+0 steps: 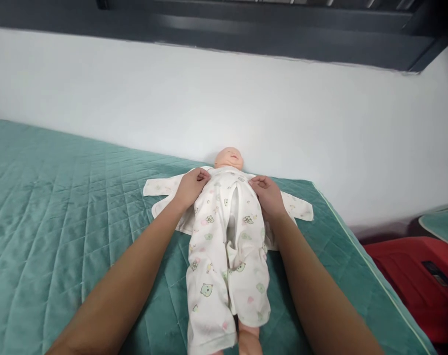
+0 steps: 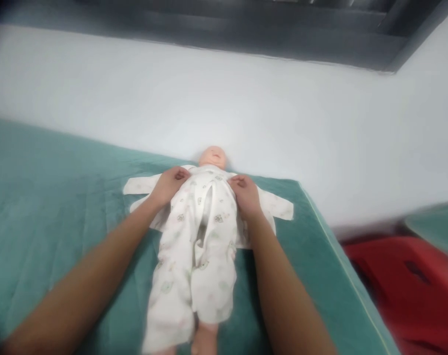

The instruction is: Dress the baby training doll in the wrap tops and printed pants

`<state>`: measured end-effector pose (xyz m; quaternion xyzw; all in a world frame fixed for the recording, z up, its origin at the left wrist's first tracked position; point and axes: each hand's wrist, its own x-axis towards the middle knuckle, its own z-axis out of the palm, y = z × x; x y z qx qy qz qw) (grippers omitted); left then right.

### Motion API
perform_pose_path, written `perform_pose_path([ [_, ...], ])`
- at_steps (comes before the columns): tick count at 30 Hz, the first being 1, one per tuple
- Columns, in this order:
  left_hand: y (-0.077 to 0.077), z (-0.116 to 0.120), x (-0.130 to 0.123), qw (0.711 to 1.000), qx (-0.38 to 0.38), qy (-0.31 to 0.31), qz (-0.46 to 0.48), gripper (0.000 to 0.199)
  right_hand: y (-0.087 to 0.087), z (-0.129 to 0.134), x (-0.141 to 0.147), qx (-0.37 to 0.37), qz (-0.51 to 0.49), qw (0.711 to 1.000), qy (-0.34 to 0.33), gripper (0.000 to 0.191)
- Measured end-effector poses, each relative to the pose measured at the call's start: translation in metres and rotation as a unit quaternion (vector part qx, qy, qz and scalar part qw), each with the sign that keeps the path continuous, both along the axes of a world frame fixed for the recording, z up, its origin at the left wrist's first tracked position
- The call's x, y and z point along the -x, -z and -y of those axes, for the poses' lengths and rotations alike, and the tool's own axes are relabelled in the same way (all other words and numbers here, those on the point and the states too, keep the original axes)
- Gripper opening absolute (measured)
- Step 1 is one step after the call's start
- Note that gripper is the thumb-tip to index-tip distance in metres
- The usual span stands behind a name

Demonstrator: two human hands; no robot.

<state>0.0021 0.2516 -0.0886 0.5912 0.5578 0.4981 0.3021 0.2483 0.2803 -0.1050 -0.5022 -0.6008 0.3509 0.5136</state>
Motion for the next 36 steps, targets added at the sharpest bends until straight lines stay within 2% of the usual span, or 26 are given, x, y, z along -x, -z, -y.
perform_pose_path([
  [5,0.012,0.018,0.009,1.0,0.017,-0.014,-0.022,0.015,0.002,0.013,-0.004,-0.019,0.051,0.999,-0.004,0.03],
  [8,0.01,0.024,0.015,0.998,0.043,0.027,-0.021,0.019,0.002,0.016,-0.006,-0.049,0.106,0.993,0.009,0.021],
  [11,0.003,0.026,0.018,0.996,0.056,0.072,-0.014,0.023,0.002,0.011,-0.009,-0.078,0.147,0.986,-0.02,0.015],
  [14,0.001,0.026,0.018,0.995,0.029,0.1,-0.007,0.028,0.003,0.004,-0.013,-0.085,0.18,0.978,-0.063,0.012],
  [18,0.004,0.023,0.016,0.994,-0.015,0.106,-0.025,0.034,0.004,0.0,-0.016,-0.074,0.2,0.971,-0.105,0.017],
  [22,0.001,0.023,0.013,0.993,0.012,0.114,-0.007,0.03,0.002,0.002,-0.015,-0.065,0.204,0.971,-0.107,0.021],
  [26,-0.005,0.023,0.012,0.993,0.06,0.096,0.017,0.022,-0.004,0.005,-0.015,-0.058,0.22,0.965,-0.128,0.023],
  [31,-0.007,0.022,0.017,0.989,0.111,0.095,-0.021,0.016,-0.014,0.009,-0.017,-0.041,0.228,0.96,-0.157,0.028],
  [36,-0.001,0.018,0.022,0.99,0.08,0.108,-0.049,0.013,-0.022,0.016,-0.022,-0.024,0.203,0.961,-0.185,0.025],
])
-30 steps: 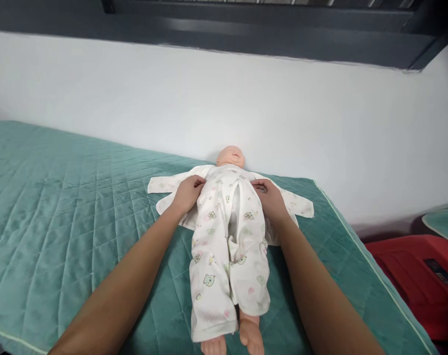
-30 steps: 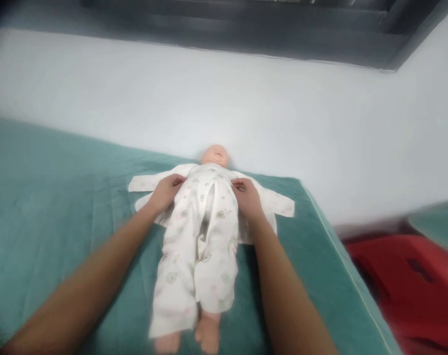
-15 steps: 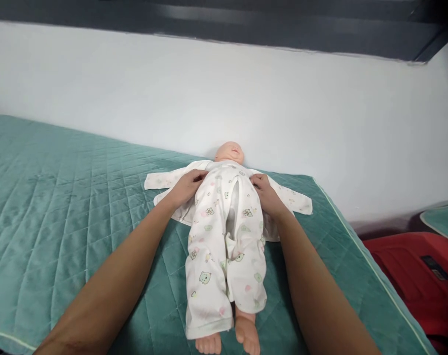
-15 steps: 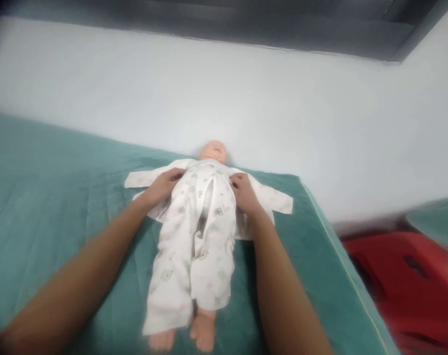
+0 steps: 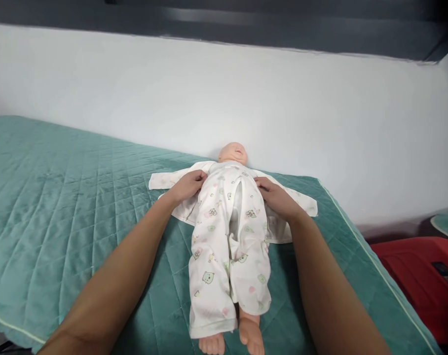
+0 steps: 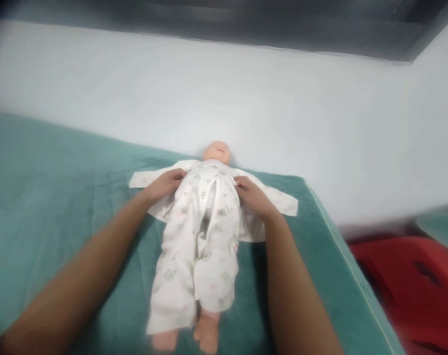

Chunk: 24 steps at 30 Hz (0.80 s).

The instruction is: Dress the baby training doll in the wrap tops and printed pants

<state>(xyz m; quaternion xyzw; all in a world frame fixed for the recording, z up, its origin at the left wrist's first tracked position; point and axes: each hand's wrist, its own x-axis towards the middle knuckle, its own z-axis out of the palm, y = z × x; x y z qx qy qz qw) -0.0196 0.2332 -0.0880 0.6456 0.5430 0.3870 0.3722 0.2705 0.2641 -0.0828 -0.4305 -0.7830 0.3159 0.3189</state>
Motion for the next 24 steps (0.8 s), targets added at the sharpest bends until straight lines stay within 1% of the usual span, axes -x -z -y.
perform_pose_path([
  [2,0.006,-0.004,0.0,0.998,-0.04,-0.028,-0.033,0.014,-0.001,0.001,-0.001,0.006,0.004,1.0,0.007,0.021],
  [3,0.009,-0.006,-0.001,0.995,-0.059,-0.051,-0.055,0.016,-0.001,0.002,-0.001,0.008,0.01,1.0,0.023,0.02],
  [5,0.015,-0.011,-0.002,0.986,-0.081,-0.102,-0.099,0.019,-0.001,0.002,0.001,0.006,0.03,0.997,0.074,0.02],
  [8,0.019,-0.015,-0.005,0.969,-0.083,-0.173,-0.153,0.017,0.003,0.0,0.007,-0.007,0.061,0.986,0.154,0.022],
  [10,0.02,-0.016,-0.006,0.959,-0.073,-0.199,-0.189,0.016,0.006,-0.002,0.012,-0.026,0.077,0.976,0.2,0.022],
  [14,0.018,-0.016,-0.007,0.945,-0.041,-0.197,-0.256,0.016,0.012,-0.005,0.018,-0.071,0.103,0.95,0.286,0.021],
  [17,0.017,-0.013,-0.009,0.938,-0.036,-0.196,-0.284,0.017,0.015,-0.005,0.02,-0.095,0.109,0.935,0.324,0.019],
  [20,0.015,-0.011,-0.011,0.928,-0.039,-0.2,-0.311,0.019,0.016,-0.003,0.021,-0.095,0.12,0.93,0.336,0.022],
  [24,0.01,-0.009,-0.013,0.918,-0.044,-0.175,-0.353,0.021,0.017,-0.002,0.021,-0.059,0.13,0.939,0.311,0.029],
])
